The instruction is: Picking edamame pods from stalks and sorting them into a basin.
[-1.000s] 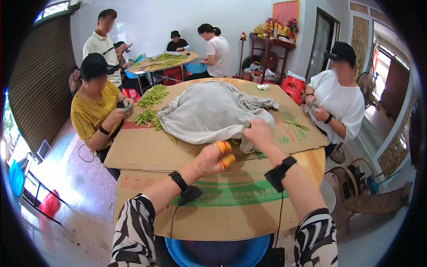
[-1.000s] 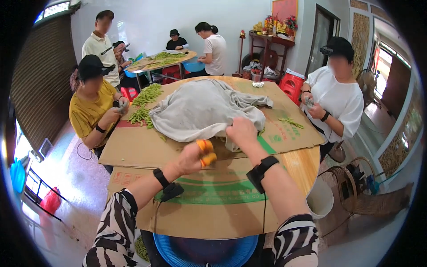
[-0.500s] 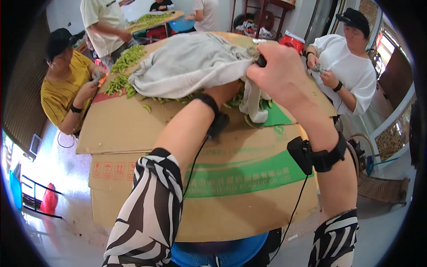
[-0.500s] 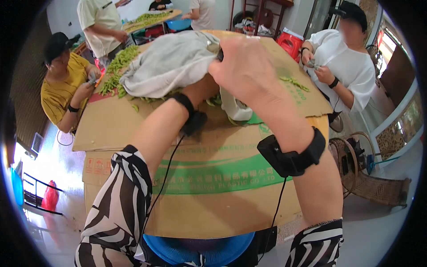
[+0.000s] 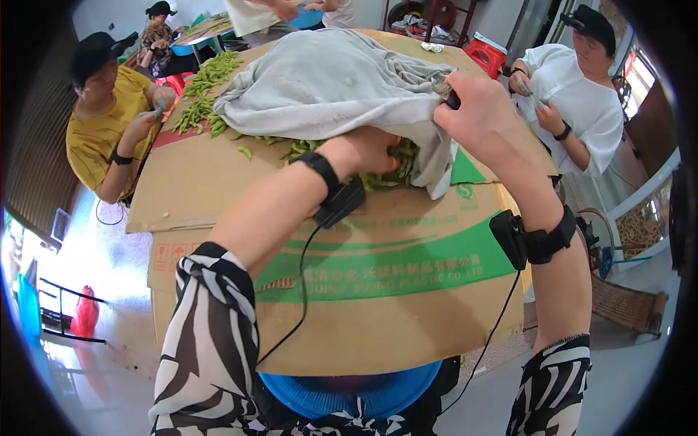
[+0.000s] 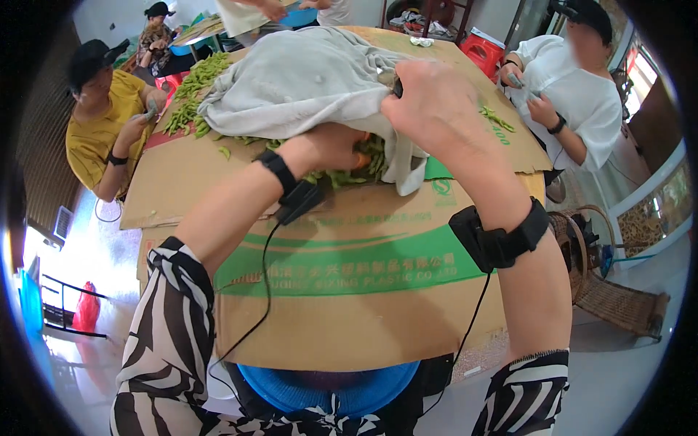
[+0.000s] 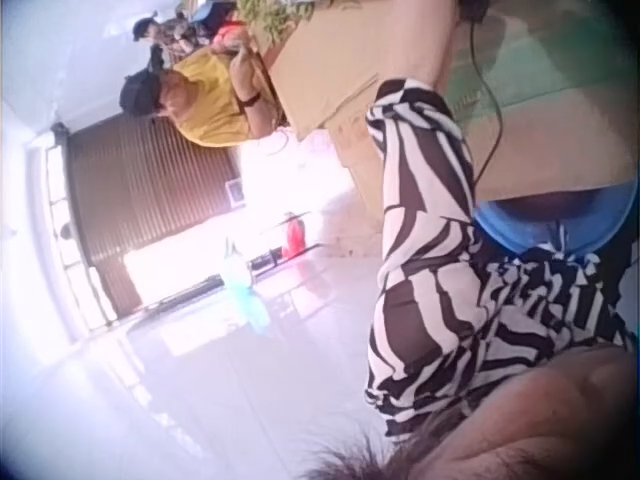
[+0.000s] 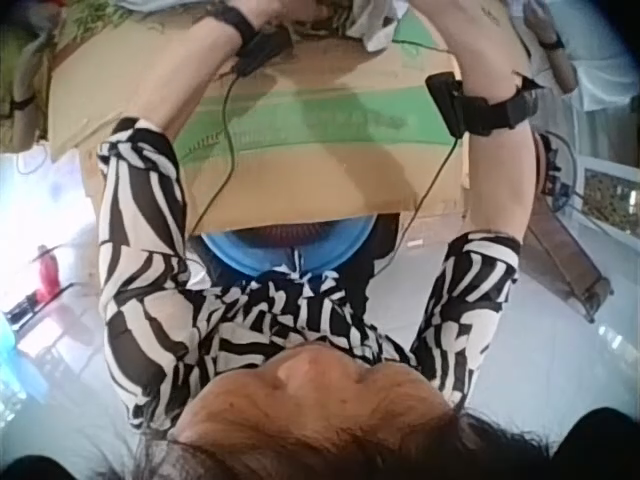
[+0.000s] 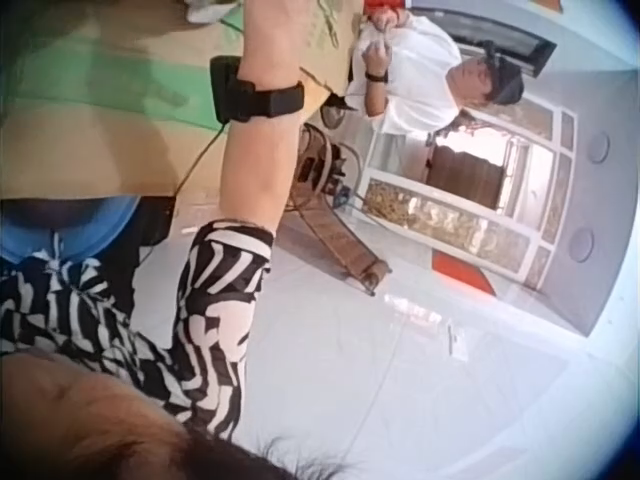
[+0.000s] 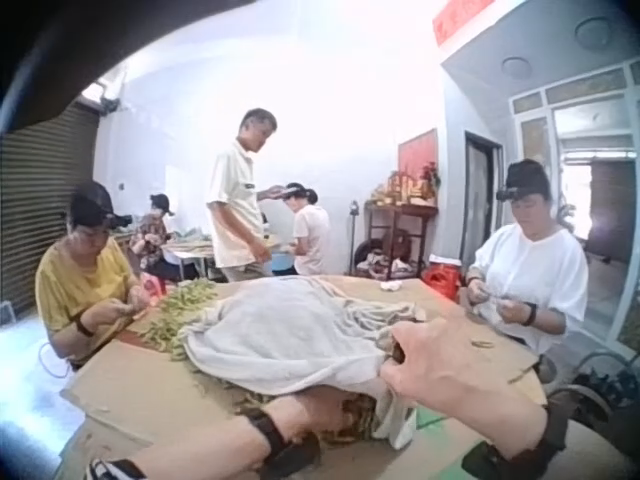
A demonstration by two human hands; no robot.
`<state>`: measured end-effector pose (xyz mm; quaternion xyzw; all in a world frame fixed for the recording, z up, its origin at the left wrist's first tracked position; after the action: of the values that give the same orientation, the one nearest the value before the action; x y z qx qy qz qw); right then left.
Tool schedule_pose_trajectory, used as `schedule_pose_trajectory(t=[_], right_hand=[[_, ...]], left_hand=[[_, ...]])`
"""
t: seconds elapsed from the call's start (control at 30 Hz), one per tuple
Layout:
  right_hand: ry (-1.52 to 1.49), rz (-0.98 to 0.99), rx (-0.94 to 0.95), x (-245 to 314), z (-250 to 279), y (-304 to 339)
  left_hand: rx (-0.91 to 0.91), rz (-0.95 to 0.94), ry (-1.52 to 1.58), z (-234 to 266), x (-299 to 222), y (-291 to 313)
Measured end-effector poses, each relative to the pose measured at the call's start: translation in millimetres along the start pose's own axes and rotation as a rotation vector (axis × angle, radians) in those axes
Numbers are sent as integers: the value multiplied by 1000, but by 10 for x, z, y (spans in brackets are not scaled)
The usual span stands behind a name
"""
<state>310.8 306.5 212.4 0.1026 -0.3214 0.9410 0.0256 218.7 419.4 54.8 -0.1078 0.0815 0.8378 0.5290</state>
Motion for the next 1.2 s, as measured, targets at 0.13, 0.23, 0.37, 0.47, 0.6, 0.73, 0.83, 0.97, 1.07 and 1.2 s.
schedule_pose_trajectory(t=[0.13, 0.23, 0.37, 0.47, 0.6, 0.73, 0.83, 0.97, 1.07, 1.2], right_hand=[[8, 70, 48, -37, -79, 136], [2, 95, 145, 67, -138, 324], [-19, 119, 206, 73, -163, 562], [-75, 116, 298, 50, -197, 655], [-32, 201, 413, 85, -403, 966], [69, 229, 505, 96, -593, 1167], [-42, 27, 417, -64, -611, 1014], [-154, -76, 312, -113, -465, 877], [-78, -27, 456, -56, -607, 1002], [-67, 138, 559, -44, -923, 1440]], left_hand=[[-86, 10, -107, -18, -385, 553], [-247, -152, -167, -131, -577, 945], [-169, -174, -77, -250, -959, 1359], [-235, -251, -59, -284, -1196, 1702], [-388, -197, 368, -40, -999, 1877], [-472, 402, 665, -152, -20, 1975], [-568, 290, -79, -44, 38, 1934], [-439, 59, 271, -222, -207, 1648], [-249, -54, 408, -331, -325, 1560], [-115, -141, 633, -386, -600, 1671]])
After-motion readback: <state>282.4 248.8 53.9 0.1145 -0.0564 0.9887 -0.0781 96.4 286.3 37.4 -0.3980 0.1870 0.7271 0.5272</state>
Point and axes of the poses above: each hand's wrist, its own y-axis away from the middle knuckle, its own z-axis out of the back of the hand, x = y × z, the point moved 6 cm from there along -y, towards the middle knuckle, and after that the axes turned 12 degrees about -z, right-handed, at the moved point
